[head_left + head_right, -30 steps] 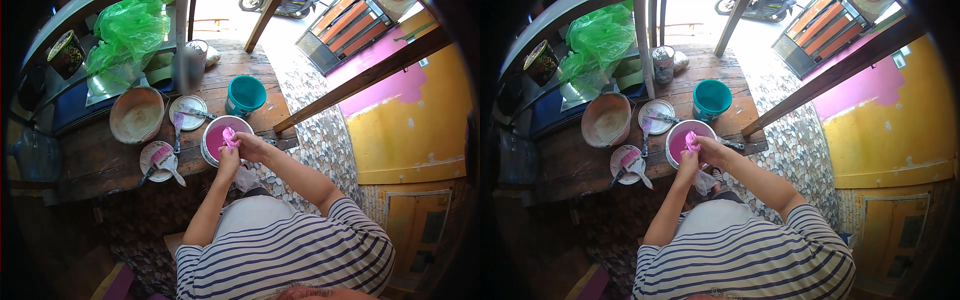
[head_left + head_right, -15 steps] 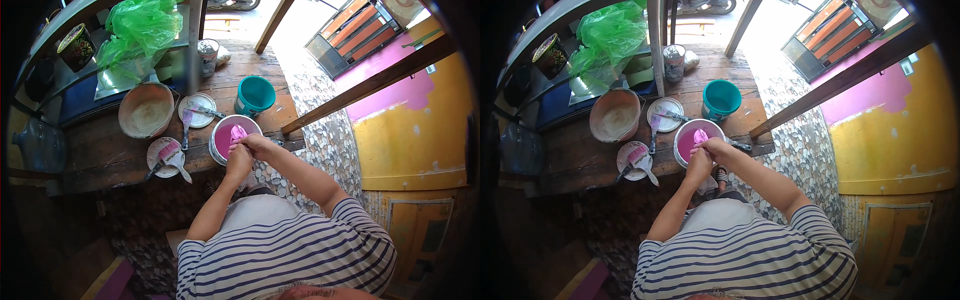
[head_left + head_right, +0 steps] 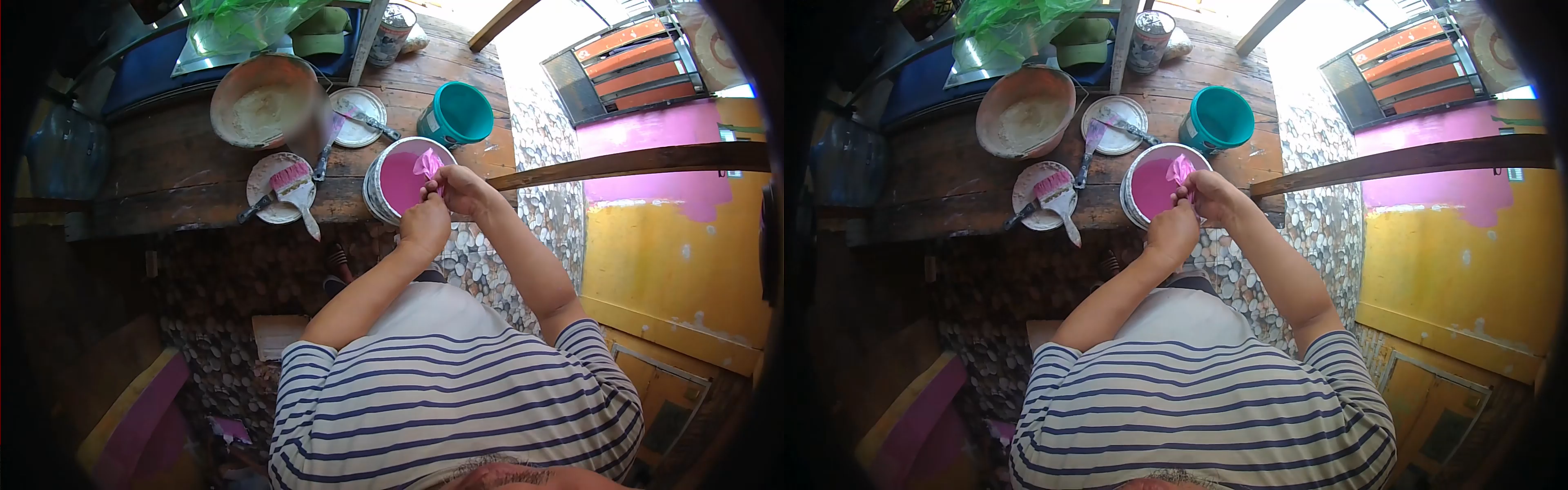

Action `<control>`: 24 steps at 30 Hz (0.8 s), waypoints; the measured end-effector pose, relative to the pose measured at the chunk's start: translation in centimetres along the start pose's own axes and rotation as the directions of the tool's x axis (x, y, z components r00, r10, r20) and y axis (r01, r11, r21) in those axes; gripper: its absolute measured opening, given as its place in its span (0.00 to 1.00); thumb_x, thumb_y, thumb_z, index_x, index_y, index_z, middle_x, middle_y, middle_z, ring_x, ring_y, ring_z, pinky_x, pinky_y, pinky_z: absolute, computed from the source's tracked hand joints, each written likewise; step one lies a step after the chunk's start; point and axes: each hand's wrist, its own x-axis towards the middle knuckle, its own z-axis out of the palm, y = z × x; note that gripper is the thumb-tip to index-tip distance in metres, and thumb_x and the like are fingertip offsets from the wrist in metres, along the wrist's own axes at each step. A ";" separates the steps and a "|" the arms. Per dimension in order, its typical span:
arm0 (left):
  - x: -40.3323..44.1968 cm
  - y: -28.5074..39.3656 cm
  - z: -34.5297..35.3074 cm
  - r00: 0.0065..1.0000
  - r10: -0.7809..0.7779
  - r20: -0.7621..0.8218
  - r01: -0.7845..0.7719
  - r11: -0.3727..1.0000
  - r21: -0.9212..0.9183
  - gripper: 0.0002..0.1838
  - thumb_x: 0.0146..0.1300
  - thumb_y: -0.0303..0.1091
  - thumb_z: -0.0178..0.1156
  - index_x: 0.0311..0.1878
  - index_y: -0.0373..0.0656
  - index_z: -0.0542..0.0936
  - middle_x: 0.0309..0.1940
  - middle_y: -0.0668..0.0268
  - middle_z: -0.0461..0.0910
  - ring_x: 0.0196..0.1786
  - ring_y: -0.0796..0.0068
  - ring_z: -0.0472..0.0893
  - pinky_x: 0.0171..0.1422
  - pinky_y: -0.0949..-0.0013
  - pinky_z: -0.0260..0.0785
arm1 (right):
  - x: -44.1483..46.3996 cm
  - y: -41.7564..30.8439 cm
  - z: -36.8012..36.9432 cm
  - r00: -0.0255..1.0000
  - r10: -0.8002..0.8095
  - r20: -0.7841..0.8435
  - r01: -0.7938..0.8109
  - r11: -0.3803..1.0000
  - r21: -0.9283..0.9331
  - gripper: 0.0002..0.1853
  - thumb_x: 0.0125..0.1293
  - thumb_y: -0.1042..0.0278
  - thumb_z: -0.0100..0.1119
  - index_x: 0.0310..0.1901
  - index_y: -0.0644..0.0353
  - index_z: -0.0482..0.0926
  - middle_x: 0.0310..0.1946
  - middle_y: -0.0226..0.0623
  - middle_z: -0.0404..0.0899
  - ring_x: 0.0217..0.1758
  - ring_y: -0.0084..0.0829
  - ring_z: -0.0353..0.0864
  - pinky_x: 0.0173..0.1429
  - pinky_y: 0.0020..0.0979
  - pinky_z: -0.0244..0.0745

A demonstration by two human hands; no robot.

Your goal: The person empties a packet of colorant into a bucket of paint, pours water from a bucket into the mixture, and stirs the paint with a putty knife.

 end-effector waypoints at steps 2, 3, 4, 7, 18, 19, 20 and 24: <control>-0.1 0.0 0.2 0.999 0.031 -0.009 -0.031 0.999 0.010 0.12 0.67 0.33 0.51 0.43 0.34 0.77 0.30 0.46 0.85 0.36 0.47 0.87 0.40 0.50 0.80 | 0.4 0.0 -0.3 1.000 0.008 0.008 -0.008 1.000 -0.004 0.05 0.62 0.81 0.43 0.36 0.68 0.70 0.23 0.37 0.72 0.29 0.36 0.75 0.45 0.39 0.80; -0.1 0.0 0.3 1.000 0.024 -0.010 -0.024 1.000 0.005 0.12 0.67 0.33 0.51 0.43 0.34 0.77 0.30 0.46 0.85 0.36 0.47 0.87 0.40 0.50 0.80 | 0.2 -0.1 -0.2 1.000 0.007 0.015 -0.007 1.000 -0.004 0.05 0.62 0.81 0.43 0.37 0.69 0.70 0.23 0.37 0.71 0.28 0.35 0.74 0.44 0.39 0.80; 0.0 0.0 0.4 0.999 0.035 -0.014 -0.035 0.999 -0.018 0.12 0.67 0.34 0.51 0.43 0.34 0.77 0.30 0.46 0.84 0.35 0.46 0.87 0.41 0.49 0.79 | 0.0 -0.3 0.0 0.999 0.010 0.032 -0.009 1.000 -0.024 0.04 0.65 0.75 0.47 0.38 0.65 0.70 0.22 0.33 0.70 0.24 0.31 0.72 0.42 0.37 0.79; -0.1 0.0 0.2 0.997 0.064 -0.036 -0.067 0.994 -0.087 0.13 0.67 0.35 0.51 0.42 0.33 0.77 0.30 0.44 0.84 0.36 0.45 0.86 0.43 0.47 0.78 | -2.1 -1.5 1.5 0.995 0.031 0.096 -0.026 0.998 -0.050 0.06 0.68 0.67 0.50 0.38 0.60 0.71 0.22 0.30 0.70 0.21 0.26 0.70 0.36 0.32 0.77; 1.2 -0.8 1.5 0.970 -0.074 0.233 0.244 0.381 -0.892 0.27 0.77 0.55 0.45 0.49 0.37 0.78 0.34 0.57 0.82 0.33 0.63 0.85 0.36 0.61 0.75 | 0.4 -1.3 -1.3 0.966 -0.092 0.242 0.118 0.989 -0.094 0.26 0.78 0.39 0.38 0.35 0.54 0.72 0.22 0.28 0.67 0.23 0.23 0.66 0.34 0.30 0.70; 0.8 -0.4 0.6 0.967 -0.098 0.234 0.254 0.342 -0.905 0.26 0.77 0.54 0.45 0.49 0.38 0.78 0.32 0.61 0.81 0.30 0.69 0.83 0.34 0.65 0.73 | -0.7 -0.9 0.2 0.985 -0.132 0.107 0.147 0.979 -0.142 0.26 0.79 0.41 0.37 0.37 0.56 0.74 0.25 0.29 0.70 0.25 0.25 0.68 0.36 0.31 0.71; 0.5 -0.1 0.1 0.964 -0.121 0.237 0.263 0.301 -0.917 0.25 0.77 0.53 0.46 0.49 0.39 0.79 0.31 0.66 0.80 0.28 0.75 0.81 0.32 0.69 0.71 | -1.3 -0.6 1.0 0.984 -0.177 -0.028 0.169 0.966 -0.193 0.26 0.79 0.42 0.37 0.40 0.57 0.76 0.27 0.30 0.72 0.28 0.27 0.70 0.38 0.33 0.72; 1.4 -1.1 2.3 0.965 -0.098 0.242 0.257 0.202 -0.945 0.20 0.78 0.48 0.49 0.50 0.40 0.79 0.32 0.67 0.80 0.26 0.78 0.77 0.30 0.73 0.69 | -1.3 0.1 0.5 0.967 -0.255 -0.017 0.242 0.938 -0.249 0.26 0.80 0.44 0.38 0.46 0.61 0.77 0.33 0.34 0.77 0.34 0.29 0.75 0.41 0.33 0.74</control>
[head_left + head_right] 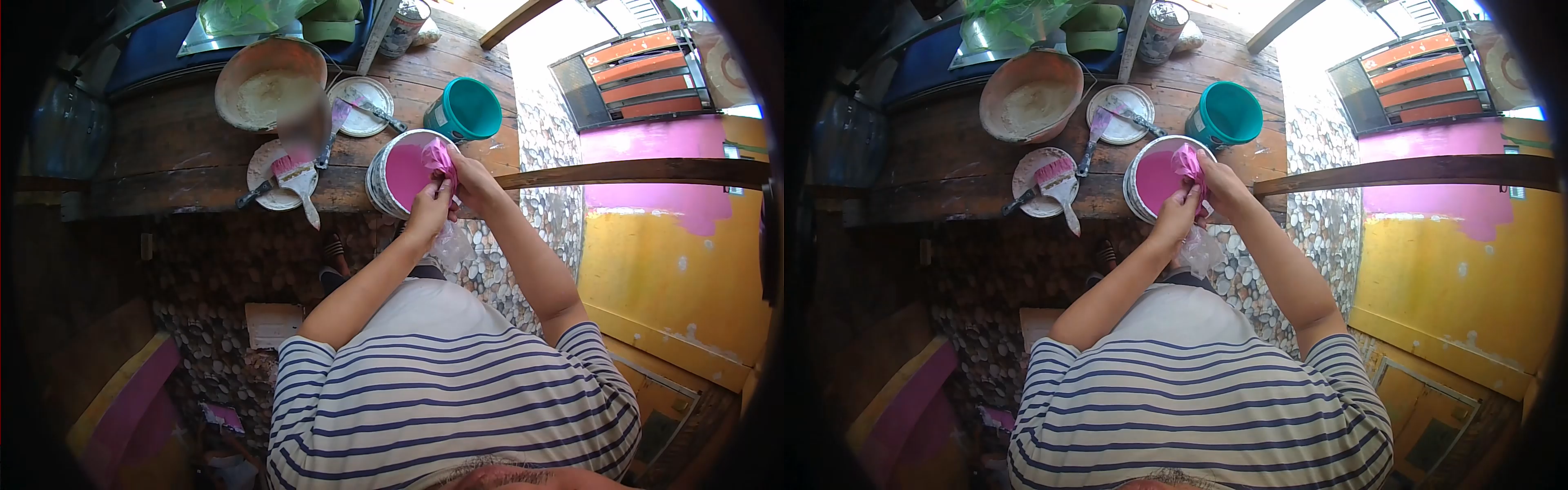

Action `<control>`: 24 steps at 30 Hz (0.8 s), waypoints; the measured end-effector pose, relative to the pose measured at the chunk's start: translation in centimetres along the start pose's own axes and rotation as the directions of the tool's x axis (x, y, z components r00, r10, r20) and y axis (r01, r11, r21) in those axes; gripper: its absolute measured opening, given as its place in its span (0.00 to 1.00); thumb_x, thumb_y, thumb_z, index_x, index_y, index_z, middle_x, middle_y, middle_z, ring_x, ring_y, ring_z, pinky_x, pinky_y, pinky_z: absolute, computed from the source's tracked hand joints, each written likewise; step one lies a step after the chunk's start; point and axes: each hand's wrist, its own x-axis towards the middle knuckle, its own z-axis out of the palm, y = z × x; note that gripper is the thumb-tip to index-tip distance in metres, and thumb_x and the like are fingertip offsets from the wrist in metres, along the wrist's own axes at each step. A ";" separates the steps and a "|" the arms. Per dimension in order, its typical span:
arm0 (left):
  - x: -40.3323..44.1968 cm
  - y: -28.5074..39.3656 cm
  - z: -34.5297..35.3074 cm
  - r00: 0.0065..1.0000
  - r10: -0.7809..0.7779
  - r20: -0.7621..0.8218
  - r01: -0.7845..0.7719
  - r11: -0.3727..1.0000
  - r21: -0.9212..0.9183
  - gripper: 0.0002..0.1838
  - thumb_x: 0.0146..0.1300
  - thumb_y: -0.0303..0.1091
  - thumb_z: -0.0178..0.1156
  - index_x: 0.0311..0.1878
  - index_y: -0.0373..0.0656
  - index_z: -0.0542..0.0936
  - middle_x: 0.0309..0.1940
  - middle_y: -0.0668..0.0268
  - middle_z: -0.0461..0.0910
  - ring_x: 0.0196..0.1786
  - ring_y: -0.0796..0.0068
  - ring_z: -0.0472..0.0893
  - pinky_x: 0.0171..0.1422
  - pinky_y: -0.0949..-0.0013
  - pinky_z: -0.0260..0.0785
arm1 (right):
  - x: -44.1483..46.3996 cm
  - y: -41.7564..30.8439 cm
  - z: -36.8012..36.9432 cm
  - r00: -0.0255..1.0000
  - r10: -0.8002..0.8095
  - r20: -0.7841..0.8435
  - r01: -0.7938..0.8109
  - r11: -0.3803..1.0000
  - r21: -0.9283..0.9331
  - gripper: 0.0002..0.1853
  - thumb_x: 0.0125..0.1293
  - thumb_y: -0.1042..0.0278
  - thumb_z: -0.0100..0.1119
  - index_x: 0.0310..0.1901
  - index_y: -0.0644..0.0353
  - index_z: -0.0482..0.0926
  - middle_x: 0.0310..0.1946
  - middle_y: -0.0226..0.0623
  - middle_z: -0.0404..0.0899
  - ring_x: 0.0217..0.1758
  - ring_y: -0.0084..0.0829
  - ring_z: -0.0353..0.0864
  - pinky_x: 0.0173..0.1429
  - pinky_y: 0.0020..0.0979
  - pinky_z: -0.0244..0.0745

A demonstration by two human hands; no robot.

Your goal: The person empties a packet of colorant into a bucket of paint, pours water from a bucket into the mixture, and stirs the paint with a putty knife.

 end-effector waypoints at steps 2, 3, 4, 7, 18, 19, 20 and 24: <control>0.1 -0.3 0.2 0.999 0.027 -0.044 -0.029 0.998 -0.051 0.14 0.77 0.42 0.52 0.50 0.41 0.79 0.32 0.68 0.79 0.26 0.81 0.74 0.29 0.76 0.68 | -0.5 -0.1 0.0 0.997 -0.069 0.039 0.074 0.984 -0.164 0.28 0.79 0.46 0.39 0.49 0.66 0.78 0.40 0.38 0.80 0.39 0.27 0.78 0.44 0.32 0.74; 0.1 -0.2 0.3 0.999 0.026 -0.042 -0.028 0.998 -0.050 0.14 0.77 0.42 0.52 0.50 0.41 0.79 0.32 0.68 0.79 0.26 0.81 0.74 0.29 0.76 0.68 | -0.5 -0.2 -0.2 0.997 -0.069 0.037 0.075 0.984 -0.162 0.28 0.79 0.46 0.39 0.49 0.66 0.78 0.40 0.38 0.80 0.39 0.27 0.78 0.44 0.32 0.74; 0.1 -0.2 0.5 0.994 0.081 -0.071 -0.086 0.993 -0.082 0.13 0.76 0.41 0.54 0.49 0.41 0.79 0.32 0.69 0.79 0.27 0.82 0.74 0.29 0.76 0.68 | -0.3 -0.3 -0.5 0.997 -0.083 -0.002 0.079 0.956 -0.281 0.28 0.79 0.45 0.40 0.47 0.66 0.79 0.38 0.38 0.81 0.39 0.26 0.78 0.43 0.32 0.74; 0.8 -0.7 0.3 0.982 0.146 -0.121 -0.158 0.983 -0.096 0.11 0.75 0.40 0.55 0.48 0.42 0.78 0.33 0.69 0.79 0.28 0.82 0.75 0.28 0.76 0.68 | 1.2 -0.7 -1.9 0.989 -0.131 -0.063 0.071 0.817 -0.572 0.28 0.77 0.44 0.45 0.44 0.66 0.81 0.34 0.36 0.82 0.35 0.24 0.78 0.41 0.30 0.74; 0.2 -0.4 0.8 0.990 0.039 -0.134 -0.065 0.979 -0.196 0.07 0.75 0.36 0.52 0.48 0.43 0.73 0.33 0.67 0.76 0.26 0.79 0.75 0.23 0.73 0.66 | 2.5 0.3 -4.1 0.869 -0.490 0.073 0.399 0.605 -0.689 0.13 0.69 0.63 0.62 0.41 0.67 0.82 0.30 0.36 0.82 0.33 0.22 0.78 0.40 0.29 0.75; 0.1 -0.1 0.7 0.993 0.005 -0.118 -0.034 0.967 -0.253 0.09 0.76 0.38 0.51 0.48 0.44 0.72 0.31 0.67 0.75 0.24 0.79 0.74 0.22 0.73 0.65 | 2.4 0.3 -4.2 0.846 -0.522 0.105 0.420 0.532 -0.735 0.11 0.70 0.65 0.61 0.43 0.67 0.81 0.32 0.37 0.83 0.34 0.24 0.79 0.41 0.29 0.75; 0.0 0.2 0.7 0.995 -0.028 -0.099 -0.004 0.951 -0.309 0.10 0.76 0.40 0.51 0.48 0.44 0.72 0.30 0.68 0.74 0.23 0.79 0.73 0.20 0.72 0.63 | 2.4 0.3 -4.2 0.823 -0.551 0.140 0.437 0.455 -0.776 0.10 0.70 0.67 0.59 0.45 0.66 0.81 0.33 0.38 0.83 0.36 0.25 0.80 0.43 0.30 0.76; 0.1 0.6 0.6 0.992 -0.084 -0.090 0.037 0.902 -0.429 0.10 0.76 0.40 0.49 0.48 0.44 0.70 0.30 0.68 0.73 0.20 0.79 0.71 0.18 0.71 0.62 | 2.3 0.1 -3.7 0.792 -0.572 0.212 0.534 0.483 -0.694 0.09 0.70 0.71 0.56 0.47 0.66 0.80 0.36 0.41 0.84 0.39 0.27 0.81 0.46 0.31 0.76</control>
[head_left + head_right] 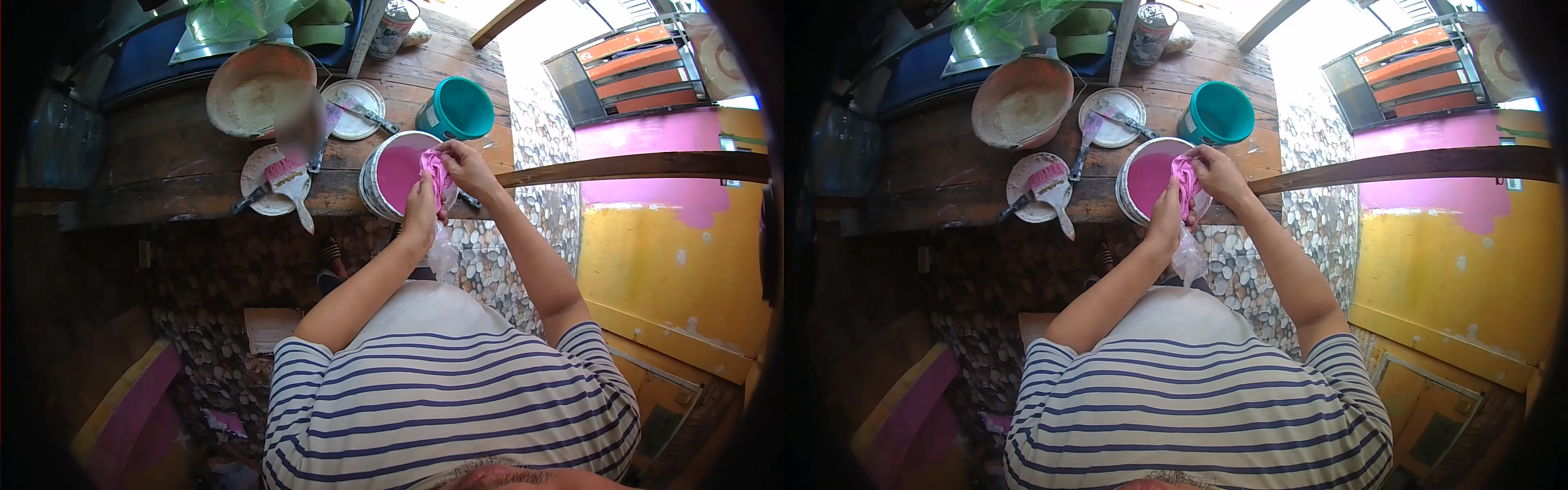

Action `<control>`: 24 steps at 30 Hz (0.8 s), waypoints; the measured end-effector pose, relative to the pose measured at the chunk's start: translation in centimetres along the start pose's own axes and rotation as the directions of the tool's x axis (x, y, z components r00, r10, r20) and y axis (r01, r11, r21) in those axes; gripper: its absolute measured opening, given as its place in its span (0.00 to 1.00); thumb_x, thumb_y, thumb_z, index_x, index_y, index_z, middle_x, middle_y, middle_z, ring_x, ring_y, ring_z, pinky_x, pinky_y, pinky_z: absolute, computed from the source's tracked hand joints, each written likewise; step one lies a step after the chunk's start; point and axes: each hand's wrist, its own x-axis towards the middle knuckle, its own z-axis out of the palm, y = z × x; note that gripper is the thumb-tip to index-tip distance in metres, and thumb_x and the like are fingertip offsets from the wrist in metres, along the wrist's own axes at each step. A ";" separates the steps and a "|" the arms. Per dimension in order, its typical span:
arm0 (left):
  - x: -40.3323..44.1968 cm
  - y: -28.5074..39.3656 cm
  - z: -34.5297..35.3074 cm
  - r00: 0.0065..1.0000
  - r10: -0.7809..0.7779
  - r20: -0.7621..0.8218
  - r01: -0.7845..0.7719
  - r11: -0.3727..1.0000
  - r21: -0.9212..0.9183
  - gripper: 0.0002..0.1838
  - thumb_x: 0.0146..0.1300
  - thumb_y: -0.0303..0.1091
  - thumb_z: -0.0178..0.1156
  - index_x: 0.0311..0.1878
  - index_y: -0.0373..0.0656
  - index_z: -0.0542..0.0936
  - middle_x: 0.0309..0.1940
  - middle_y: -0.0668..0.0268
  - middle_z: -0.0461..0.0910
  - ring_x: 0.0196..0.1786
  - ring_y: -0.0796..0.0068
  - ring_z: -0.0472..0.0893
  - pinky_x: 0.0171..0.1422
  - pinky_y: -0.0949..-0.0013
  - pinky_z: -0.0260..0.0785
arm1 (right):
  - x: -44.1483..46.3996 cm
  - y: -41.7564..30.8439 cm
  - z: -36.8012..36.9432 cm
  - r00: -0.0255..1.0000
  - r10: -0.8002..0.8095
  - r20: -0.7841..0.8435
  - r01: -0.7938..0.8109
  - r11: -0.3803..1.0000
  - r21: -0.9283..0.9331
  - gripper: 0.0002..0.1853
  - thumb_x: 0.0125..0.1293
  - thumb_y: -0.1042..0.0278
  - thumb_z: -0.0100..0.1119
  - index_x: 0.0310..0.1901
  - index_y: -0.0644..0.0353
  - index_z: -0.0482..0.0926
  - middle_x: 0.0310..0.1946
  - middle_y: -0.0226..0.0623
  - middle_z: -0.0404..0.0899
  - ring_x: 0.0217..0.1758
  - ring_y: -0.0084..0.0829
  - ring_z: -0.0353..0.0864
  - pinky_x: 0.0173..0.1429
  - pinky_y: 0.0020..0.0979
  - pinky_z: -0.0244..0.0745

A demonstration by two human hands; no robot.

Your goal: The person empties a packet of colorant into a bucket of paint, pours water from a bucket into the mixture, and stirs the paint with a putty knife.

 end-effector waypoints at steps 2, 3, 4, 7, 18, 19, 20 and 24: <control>0.0 -0.2 0.4 1.000 0.018 -0.009 -0.017 0.999 0.046 0.08 0.75 0.37 0.47 0.47 0.44 0.70 0.30 0.66 0.74 0.18 0.76 0.71 0.17 0.70 0.62 | -0.1 -0.7 -0.1 0.999 0.041 0.034 -0.042 0.998 0.040 0.09 0.70 0.73 0.54 0.48 0.65 0.79 0.39 0.43 0.84 0.41 0.30 0.82 0.49 0.33 0.76; 0.5 -0.4 0.3 1.000 0.019 -0.011 -0.019 0.999 0.045 0.08 0.75 0.37 0.47 0.47 0.44 0.70 0.30 0.66 0.74 0.18 0.76 0.71 0.17 0.70 0.62 | -0.3 -1.4 -0.3 0.999 0.039 0.036 -0.041 0.998 0.041 0.09 0.70 0.73 0.54 0.48 0.65 0.79 0.39 0.43 0.84 0.41 0.30 0.82 0.49 0.33 0.76; 1.0 -0.6 0.2 1.000 0.028 -0.010 -0.027 0.998 0.062 0.08 0.75 0.37 0.47 0.47 0.44 0.70 0.31 0.65 0.75 0.20 0.74 0.73 0.17 0.70 0.63 | -0.6 -2.2 -0.4 0.999 0.027 0.035 -0.026 0.999 -0.031 0.09 0.70 0.74 0.54 0.48 0.65 0.79 0.39 0.40 0.82 0.42 0.27 0.80 0.49 0.30 0.76; 2.2 -1.1 0.1 0.999 0.029 -0.042 -0.025 0.996 0.082 0.08 0.75 0.37 0.46 0.46 0.43 0.70 0.31 0.64 0.76 0.21 0.73 0.75 0.18 0.69 0.65 | -1.5 -3.3 -0.3 0.999 -0.039 0.014 0.041 0.988 -0.150 0.08 0.68 0.76 0.55 0.47 0.63 0.79 0.39 0.39 0.80 0.42 0.31 0.80 0.48 0.31 0.75; 2.3 -1.8 0.4 0.999 0.019 -0.026 -0.024 0.975 -0.222 0.20 0.79 0.53 0.42 0.54 0.44 0.69 0.43 0.64 0.77 0.38 0.73 0.81 0.35 0.66 0.77 | -5.2 -4.4 0.9 0.980 -0.181 0.084 0.197 0.944 -0.264 0.08 0.64 0.73 0.55 0.37 0.64 0.83 0.39 0.43 0.79 0.44 0.43 0.82 0.51 0.39 0.76; 2.4 -2.0 0.1 1.000 0.018 -0.025 -0.023 0.975 -0.223 0.20 0.79 0.53 0.42 0.54 0.44 0.69 0.43 0.64 0.77 0.38 0.73 0.81 0.35 0.66 0.77 | -5.4 -4.4 1.0 0.980 -0.181 0.084 0.197 0.944 -0.265 0.08 0.64 0.73 0.55 0.37 0.64 0.83 0.39 0.43 0.79 0.44 0.43 0.82 0.51 0.39 0.76; 2.5 -2.1 -0.2 1.000 0.017 -0.026 -0.022 0.980 -0.197 0.19 0.79 0.51 0.42 0.55 0.43 0.67 0.43 0.63 0.77 0.38 0.73 0.82 0.35 0.66 0.77 | -5.6 -4.4 1.0 0.994 0.083 0.068 -0.079 0.995 -0.056 0.08 0.65 0.72 0.55 0.38 0.65 0.83 0.40 0.44 0.79 0.45 0.44 0.82 0.52 0.39 0.76; 1.4 -1.0 1.0 0.984 0.067 -0.163 -0.067 0.998 0.007 0.17 0.79 0.43 0.42 0.59 0.40 0.60 0.43 0.58 0.76 0.38 0.73 0.81 0.34 0.66 0.76 | -6.1 -4.1 1.8 0.971 0.219 -0.093 -0.208 0.972 0.111 0.14 0.71 0.63 0.54 0.41 0.68 0.81 0.43 0.50 0.79 0.46 0.44 0.82 0.57 0.39 0.74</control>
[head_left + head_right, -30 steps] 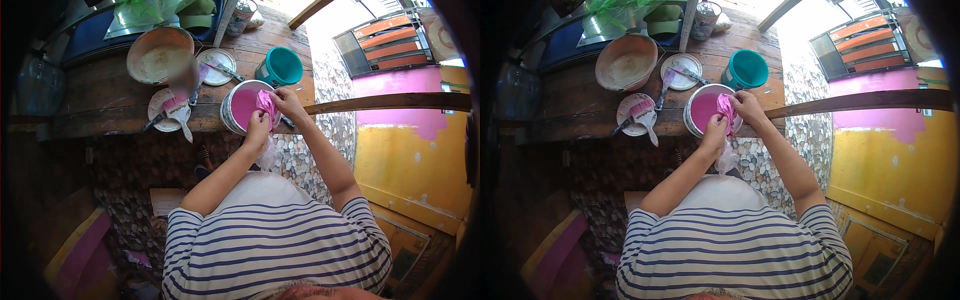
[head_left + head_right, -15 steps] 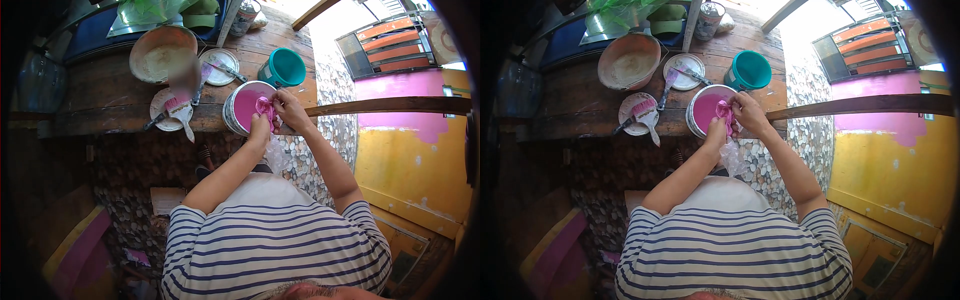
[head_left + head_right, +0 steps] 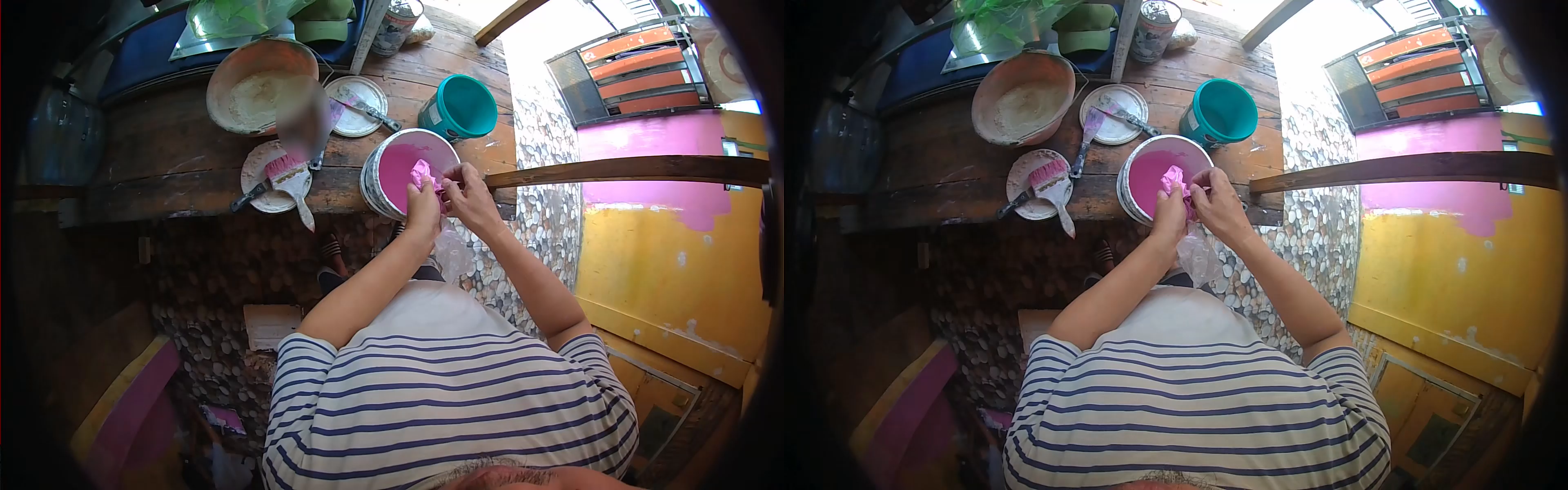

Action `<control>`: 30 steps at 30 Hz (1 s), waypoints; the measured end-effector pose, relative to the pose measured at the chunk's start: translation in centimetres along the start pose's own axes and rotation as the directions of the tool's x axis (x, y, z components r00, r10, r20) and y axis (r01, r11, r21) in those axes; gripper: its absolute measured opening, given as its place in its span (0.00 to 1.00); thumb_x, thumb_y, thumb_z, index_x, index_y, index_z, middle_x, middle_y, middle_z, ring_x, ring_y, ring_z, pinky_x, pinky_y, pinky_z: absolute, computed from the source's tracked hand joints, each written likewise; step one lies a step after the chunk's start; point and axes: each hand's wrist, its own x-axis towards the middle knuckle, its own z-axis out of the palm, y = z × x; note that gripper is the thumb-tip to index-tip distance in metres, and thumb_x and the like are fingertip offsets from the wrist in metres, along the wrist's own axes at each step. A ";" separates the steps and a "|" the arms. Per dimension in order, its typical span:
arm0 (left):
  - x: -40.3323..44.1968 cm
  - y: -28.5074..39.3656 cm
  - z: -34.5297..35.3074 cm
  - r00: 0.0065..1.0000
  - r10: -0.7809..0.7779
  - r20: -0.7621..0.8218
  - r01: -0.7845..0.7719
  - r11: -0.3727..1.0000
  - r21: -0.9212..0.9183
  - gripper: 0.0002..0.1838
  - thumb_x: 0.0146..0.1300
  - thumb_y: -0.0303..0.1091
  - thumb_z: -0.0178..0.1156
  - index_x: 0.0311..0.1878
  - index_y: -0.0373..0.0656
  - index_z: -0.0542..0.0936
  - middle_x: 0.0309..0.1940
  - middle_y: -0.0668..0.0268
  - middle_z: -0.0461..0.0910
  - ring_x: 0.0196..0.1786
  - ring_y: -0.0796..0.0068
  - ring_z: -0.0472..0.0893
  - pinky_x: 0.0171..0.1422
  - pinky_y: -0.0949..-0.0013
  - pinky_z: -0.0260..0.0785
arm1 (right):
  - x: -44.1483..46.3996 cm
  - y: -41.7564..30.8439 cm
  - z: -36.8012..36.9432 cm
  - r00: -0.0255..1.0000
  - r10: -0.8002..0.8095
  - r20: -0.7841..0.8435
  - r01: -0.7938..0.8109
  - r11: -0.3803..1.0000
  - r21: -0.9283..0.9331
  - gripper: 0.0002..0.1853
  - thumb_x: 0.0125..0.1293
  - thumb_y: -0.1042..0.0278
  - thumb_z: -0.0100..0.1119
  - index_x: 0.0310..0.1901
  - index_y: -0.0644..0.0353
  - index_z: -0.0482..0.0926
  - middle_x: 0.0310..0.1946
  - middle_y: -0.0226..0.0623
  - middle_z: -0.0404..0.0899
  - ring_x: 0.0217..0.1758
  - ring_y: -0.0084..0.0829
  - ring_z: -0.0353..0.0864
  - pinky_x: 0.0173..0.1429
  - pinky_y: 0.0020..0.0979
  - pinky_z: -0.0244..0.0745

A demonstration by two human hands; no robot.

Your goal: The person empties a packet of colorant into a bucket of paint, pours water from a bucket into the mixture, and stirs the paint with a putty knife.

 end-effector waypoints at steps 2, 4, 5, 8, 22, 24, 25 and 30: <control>-0.4 -0.2 0.2 0.999 0.033 -0.012 -0.032 0.998 0.062 0.16 0.79 0.41 0.44 0.57 0.40 0.60 0.43 0.56 0.76 0.37 0.72 0.81 0.35 0.65 0.75 | 0.1 0.0 0.1 1.000 -0.024 -0.009 0.022 0.987 -0.159 0.19 0.73 0.58 0.52 0.44 0.70 0.80 0.43 0.50 0.79 0.45 0.43 0.82 0.58 0.39 0.74; 0.2 -1.5 0.2 0.998 0.066 -0.023 -0.063 0.990 0.125 0.15 0.78 0.39 0.45 0.56 0.39 0.60 0.43 0.55 0.75 0.36 0.70 0.80 0.36 0.63 0.75 | 0.9 0.0 -0.4 0.989 0.072 0.131 -0.010 0.906 -0.422 0.29 0.75 0.46 0.47 0.52 0.71 0.78 0.45 0.48 0.80 0.45 0.39 0.82 0.58 0.38 0.73; 0.9 -2.6 0.0 0.992 0.128 -0.019 -0.125 0.982 0.143 0.14 0.77 0.38 0.46 0.55 0.39 0.59 0.43 0.55 0.75 0.36 0.68 0.80 0.37 0.61 0.75 | 1.2 -0.1 -0.4 0.989 0.071 0.130 -0.009 0.907 -0.422 0.29 0.75 0.46 0.47 0.52 0.71 0.78 0.45 0.48 0.80 0.45 0.39 0.82 0.58 0.38 0.73; 1.4 -4.3 -0.2 0.943 0.330 0.044 -0.323 0.874 0.363 0.15 0.75 0.37 0.49 0.53 0.40 0.58 0.42 0.52 0.75 0.36 0.60 0.81 0.41 0.55 0.74 | 1.2 -1.5 -0.5 0.847 0.347 0.403 -0.359 0.932 -0.048 0.27 0.75 0.47 0.49 0.56 0.65 0.79 0.50 0.42 0.81 0.53 0.31 0.80 0.57 0.33 0.73; -0.7 -3.8 0.0 0.813 0.577 0.084 -0.534 0.679 0.504 0.18 0.68 0.30 0.56 0.53 0.34 0.62 0.46 0.48 0.76 0.46 0.51 0.80 0.52 0.54 0.72 | 3.1 -1.2 -0.7 0.807 0.414 0.421 -0.568 0.740 0.362 0.14 0.71 0.66 0.49 0.47 0.66 0.80 0.40 0.39 0.83 0.39 0.31 0.83 0.47 0.35 0.80; -1.3 -3.5 -0.1 0.837 0.538 0.098 -0.507 0.697 0.507 0.18 0.68 0.29 0.57 0.53 0.34 0.62 0.46 0.48 0.76 0.48 0.51 0.80 0.53 0.55 0.71 | 3.6 -0.9 -1.1 0.757 0.461 0.463 -0.647 0.633 0.425 0.12 0.69 0.70 0.47 0.45 0.67 0.78 0.39 0.40 0.82 0.40 0.34 0.83 0.49 0.37 0.80; -1.8 -3.1 0.0 0.859 0.499 0.115 -0.482 0.713 0.509 0.18 0.67 0.28 0.57 0.54 0.34 0.62 0.46 0.48 0.76 0.49 0.52 0.80 0.54 0.55 0.71 | 3.8 -0.6 -1.1 0.755 0.462 0.464 -0.648 0.634 0.422 0.12 0.69 0.70 0.47 0.45 0.67 0.78 0.39 0.40 0.82 0.40 0.34 0.83 0.49 0.37 0.80; -1.9 -3.4 0.3 0.852 0.504 0.142 -0.487 0.665 0.566 0.21 0.65 0.27 0.54 0.56 0.34 0.60 0.49 0.41 0.75 0.52 0.42 0.78 0.57 0.51 0.69 | 4.4 -0.7 -0.6 0.747 0.406 0.527 -0.656 0.581 0.482 0.13 0.67 0.68 0.50 0.45 0.70 0.76 0.39 0.44 0.80 0.42 0.36 0.82 0.49 0.38 0.80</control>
